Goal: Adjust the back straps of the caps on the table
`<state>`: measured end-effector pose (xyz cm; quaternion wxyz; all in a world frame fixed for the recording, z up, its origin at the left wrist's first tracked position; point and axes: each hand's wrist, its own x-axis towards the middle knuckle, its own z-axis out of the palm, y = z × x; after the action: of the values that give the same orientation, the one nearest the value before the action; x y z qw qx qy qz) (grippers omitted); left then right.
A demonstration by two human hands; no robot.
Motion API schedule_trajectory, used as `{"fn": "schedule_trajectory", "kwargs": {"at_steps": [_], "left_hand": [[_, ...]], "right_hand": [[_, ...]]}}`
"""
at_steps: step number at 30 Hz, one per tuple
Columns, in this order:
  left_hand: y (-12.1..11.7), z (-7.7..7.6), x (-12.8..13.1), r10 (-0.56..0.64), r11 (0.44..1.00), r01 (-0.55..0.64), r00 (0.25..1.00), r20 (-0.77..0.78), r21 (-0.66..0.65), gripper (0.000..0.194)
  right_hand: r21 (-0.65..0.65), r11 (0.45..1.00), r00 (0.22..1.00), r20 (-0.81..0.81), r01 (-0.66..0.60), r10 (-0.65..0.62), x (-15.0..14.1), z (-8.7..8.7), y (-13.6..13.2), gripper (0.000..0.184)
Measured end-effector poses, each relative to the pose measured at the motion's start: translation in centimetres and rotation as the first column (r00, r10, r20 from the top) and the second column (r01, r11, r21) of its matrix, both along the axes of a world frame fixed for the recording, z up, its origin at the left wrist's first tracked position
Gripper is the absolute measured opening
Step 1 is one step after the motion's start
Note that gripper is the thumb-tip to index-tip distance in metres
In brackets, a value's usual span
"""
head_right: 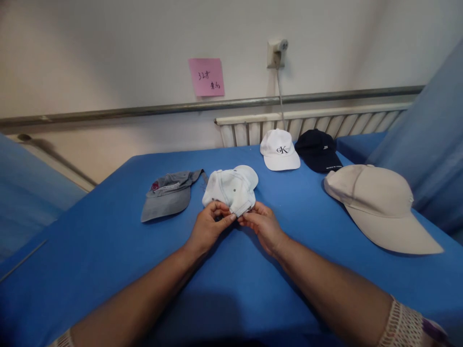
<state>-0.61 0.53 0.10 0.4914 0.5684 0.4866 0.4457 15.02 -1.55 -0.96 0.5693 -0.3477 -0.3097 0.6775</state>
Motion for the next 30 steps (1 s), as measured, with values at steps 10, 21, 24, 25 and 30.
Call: {"fn": "schedule_trajectory", "kwargs": {"at_steps": [10, 21, 24, 25, 30], "left_hand": [[-0.1, 0.1, 0.1, 0.013, 1.0, -0.013, 1.0, -0.004, 0.012, 0.033], [-0.5, -0.1, 0.3, -0.024, 0.989, 0.046, 0.988, -0.155, 0.14, 0.023], [-0.7, -0.4, 0.4, -0.028, 0.982, 0.067, 0.976, -0.215, 0.175, 0.021], [-0.7, -0.4, 0.5, -0.028, 0.982, 0.068, 0.975, -0.221, 0.177, 0.021], [-0.5, -0.7, 0.4, -0.039, 0.984, 0.074, 0.976, -0.213, 0.162, 0.022]], "right_hand": [[-0.01, 1.0, 1.0, -0.008, -0.006, 0.006, 0.0, -0.4, 0.1, 0.03], [-0.135, 0.99, 0.999, -0.017, -0.043, 0.041, 0.1, -0.6, 0.4, 0.036], [-0.159, 0.987, 0.999, -0.004, -0.038, 0.037, 0.1, -0.9, 0.4, 0.033], [-0.165, 0.986, 1.0, 0.001, -0.029, 0.03, 0.1, -0.9, 0.4, 0.032], [-0.19, 0.982, 1.0, 0.011, 0.023, -0.021, 0.0, -1.3, 0.5, 0.028]]}}
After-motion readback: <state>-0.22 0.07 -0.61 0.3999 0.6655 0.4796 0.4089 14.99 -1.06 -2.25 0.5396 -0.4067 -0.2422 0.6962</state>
